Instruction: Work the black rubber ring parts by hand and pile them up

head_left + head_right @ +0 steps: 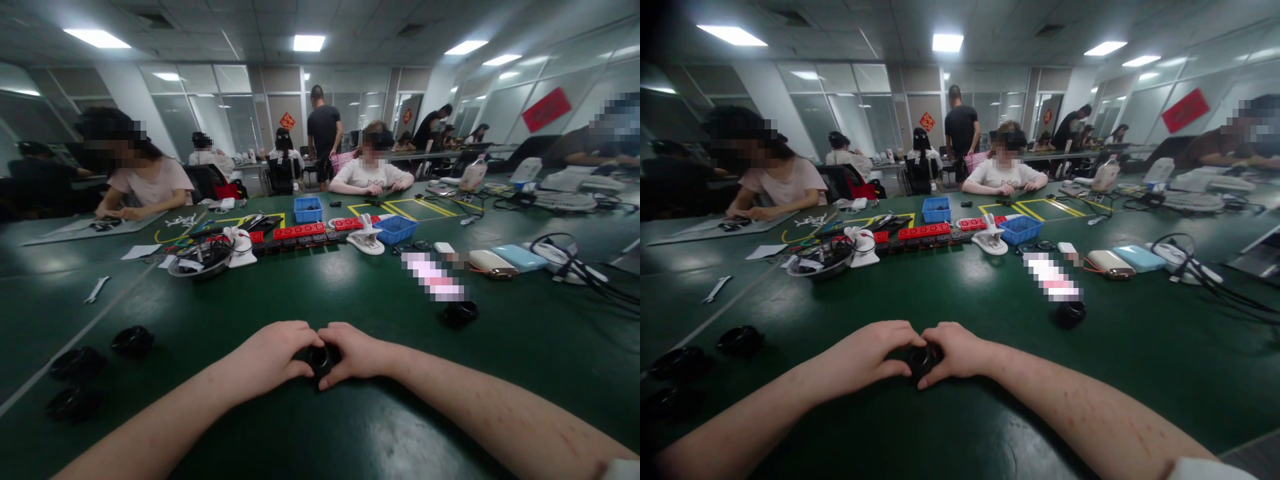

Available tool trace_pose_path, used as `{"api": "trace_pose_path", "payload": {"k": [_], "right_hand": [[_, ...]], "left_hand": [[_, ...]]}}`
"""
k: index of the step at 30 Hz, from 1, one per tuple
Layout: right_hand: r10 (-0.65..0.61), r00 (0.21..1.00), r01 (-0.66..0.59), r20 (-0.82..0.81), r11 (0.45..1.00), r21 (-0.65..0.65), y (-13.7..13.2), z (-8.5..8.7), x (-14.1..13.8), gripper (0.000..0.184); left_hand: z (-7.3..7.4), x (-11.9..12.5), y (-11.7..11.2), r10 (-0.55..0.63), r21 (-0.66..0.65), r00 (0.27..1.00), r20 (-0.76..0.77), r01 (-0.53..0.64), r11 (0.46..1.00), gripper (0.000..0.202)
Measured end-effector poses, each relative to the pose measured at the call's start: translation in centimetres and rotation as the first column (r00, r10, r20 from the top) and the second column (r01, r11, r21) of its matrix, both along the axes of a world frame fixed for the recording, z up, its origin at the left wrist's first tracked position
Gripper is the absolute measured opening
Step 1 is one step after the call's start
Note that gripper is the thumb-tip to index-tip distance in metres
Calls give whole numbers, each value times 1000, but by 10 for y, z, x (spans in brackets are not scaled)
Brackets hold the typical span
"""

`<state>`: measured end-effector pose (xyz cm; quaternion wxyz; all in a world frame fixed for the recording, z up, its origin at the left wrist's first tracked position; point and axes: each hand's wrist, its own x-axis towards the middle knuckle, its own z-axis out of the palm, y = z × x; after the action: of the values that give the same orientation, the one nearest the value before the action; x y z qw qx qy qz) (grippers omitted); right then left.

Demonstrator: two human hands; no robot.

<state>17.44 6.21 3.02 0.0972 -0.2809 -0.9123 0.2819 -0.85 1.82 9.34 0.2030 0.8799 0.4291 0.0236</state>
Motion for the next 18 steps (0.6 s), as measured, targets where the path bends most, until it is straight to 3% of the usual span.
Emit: {"api": "trace_pose_path", "payload": {"k": [4,9,15,18], "right_hand": [[-30,1000,30,-1,998,56,-6,-1,-3,51],[-32,999,34,-12,992,121,-11,-2,-6,60],[3,1000,0,-20,986,165,-10,-5,-4,64],[14,1000,-12,-12,985,175,-10,-6,-4,65]], "left_hand": [[-1,9,-9,98,82,992,-79,-91,992,24],[-3,13,-14,138,123,987,-85,-127,984,30],[-1,6,-13,-46,117,998,32,42,992,49],[4,2,-13,-82,71,996,32,80,994,46]]}}
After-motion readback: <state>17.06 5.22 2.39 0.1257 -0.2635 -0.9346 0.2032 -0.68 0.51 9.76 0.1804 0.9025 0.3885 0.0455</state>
